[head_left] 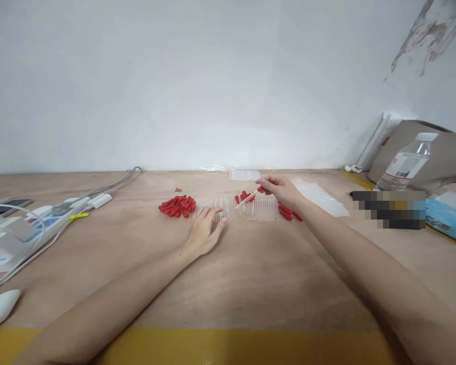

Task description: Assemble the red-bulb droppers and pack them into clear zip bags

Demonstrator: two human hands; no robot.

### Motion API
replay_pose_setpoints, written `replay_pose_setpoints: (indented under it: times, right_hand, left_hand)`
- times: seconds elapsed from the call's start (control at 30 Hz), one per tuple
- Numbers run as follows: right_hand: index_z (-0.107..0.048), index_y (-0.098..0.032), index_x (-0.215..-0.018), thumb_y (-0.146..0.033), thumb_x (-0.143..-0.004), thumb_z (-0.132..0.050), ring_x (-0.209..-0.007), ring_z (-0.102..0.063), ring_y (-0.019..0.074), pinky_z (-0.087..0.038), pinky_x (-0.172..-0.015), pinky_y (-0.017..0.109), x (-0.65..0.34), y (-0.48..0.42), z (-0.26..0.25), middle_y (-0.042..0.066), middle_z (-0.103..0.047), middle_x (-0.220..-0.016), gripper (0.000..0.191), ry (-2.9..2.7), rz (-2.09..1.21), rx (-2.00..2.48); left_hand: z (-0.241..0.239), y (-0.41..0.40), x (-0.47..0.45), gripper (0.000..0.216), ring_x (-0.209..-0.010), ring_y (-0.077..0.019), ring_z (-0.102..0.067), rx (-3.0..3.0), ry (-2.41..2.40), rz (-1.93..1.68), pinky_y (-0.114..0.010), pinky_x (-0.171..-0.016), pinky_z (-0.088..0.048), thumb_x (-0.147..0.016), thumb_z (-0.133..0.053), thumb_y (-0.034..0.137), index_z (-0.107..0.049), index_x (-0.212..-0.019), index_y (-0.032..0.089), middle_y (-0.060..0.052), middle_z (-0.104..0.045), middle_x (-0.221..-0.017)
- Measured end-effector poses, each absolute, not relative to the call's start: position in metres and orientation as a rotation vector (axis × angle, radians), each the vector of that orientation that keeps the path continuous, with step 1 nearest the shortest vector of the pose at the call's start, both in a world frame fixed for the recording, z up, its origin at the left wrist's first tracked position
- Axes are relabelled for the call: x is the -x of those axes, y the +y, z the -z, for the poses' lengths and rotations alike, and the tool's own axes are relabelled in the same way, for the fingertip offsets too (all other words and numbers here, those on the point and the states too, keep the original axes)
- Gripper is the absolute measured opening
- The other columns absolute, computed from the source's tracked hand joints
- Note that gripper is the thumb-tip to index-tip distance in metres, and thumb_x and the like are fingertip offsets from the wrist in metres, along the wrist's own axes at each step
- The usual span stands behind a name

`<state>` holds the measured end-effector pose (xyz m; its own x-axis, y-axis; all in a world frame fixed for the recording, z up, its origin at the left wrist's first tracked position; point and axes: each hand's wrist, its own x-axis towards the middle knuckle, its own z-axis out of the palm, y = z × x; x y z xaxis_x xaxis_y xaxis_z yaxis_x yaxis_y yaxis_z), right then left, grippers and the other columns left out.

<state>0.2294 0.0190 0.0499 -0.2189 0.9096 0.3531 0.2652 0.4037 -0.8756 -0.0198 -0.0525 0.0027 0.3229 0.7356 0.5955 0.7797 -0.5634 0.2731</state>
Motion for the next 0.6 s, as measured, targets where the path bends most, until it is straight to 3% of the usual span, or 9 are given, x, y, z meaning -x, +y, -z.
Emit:
replay_pose_setpoints:
  times: [0.1,0.27,0.43,0.6]
  right_hand:
    - [-0.057,-0.015,-0.092,-0.042,-0.083,-0.043,-0.067,-0.054,0.0104,-0.041,-0.064,0.021,-0.229,0.05,-0.053,0.003,-0.062,-0.075,0.032,-1.908,-0.639,1.313]
    - [-0.057,-0.013,-0.091,-0.039,-0.078,-0.051,-0.078,-0.057,0.0152,-0.039,-0.067,0.023,-0.211,0.083,-0.033,0.009,-0.064,-0.09,0.03,-2.003,-0.469,1.617]
    - [-0.059,-0.012,-0.088,-0.043,-0.076,-0.053,-0.074,-0.059,0.018,-0.039,-0.063,0.024,-0.199,0.092,-0.019,0.01,-0.066,-0.081,0.034,-1.986,-0.432,1.76]
    - [-0.052,-0.01,-0.105,-0.049,-0.078,-0.047,-0.087,-0.057,0.0211,-0.039,-0.068,0.026,-0.201,0.085,-0.025,0.015,-0.061,-0.098,0.048,-1.93,-0.282,1.785]
  left_hand:
    - [-0.002,-0.053,0.018,0.024,-0.096,-0.0196,-0.047,2.48,-1.442,1.023,-0.036,-0.084,-0.034,-0.085,-0.042,0.033,-0.054,-0.1,0.02,-0.004,-0.057,-0.098]
    - [-0.001,-0.055,0.017,0.017,-0.094,-0.0192,-0.046,2.41,-1.496,0.984,-0.035,-0.081,-0.032,-0.082,-0.046,0.031,-0.055,-0.09,0.02,-0.003,-0.057,-0.095]
    - [-0.003,-0.045,0.013,0.015,-0.095,-0.0218,-0.044,2.312,-1.579,0.87,-0.038,-0.082,-0.03,-0.079,-0.048,0.031,-0.055,-0.087,0.02,-0.005,-0.055,-0.096]
    - [-0.015,-0.017,-0.001,0.02,-0.097,-0.0273,-0.042,2.19,-1.615,0.698,-0.043,-0.083,-0.029,-0.076,-0.049,0.035,-0.058,-0.081,0.017,-0.011,-0.052,-0.098]
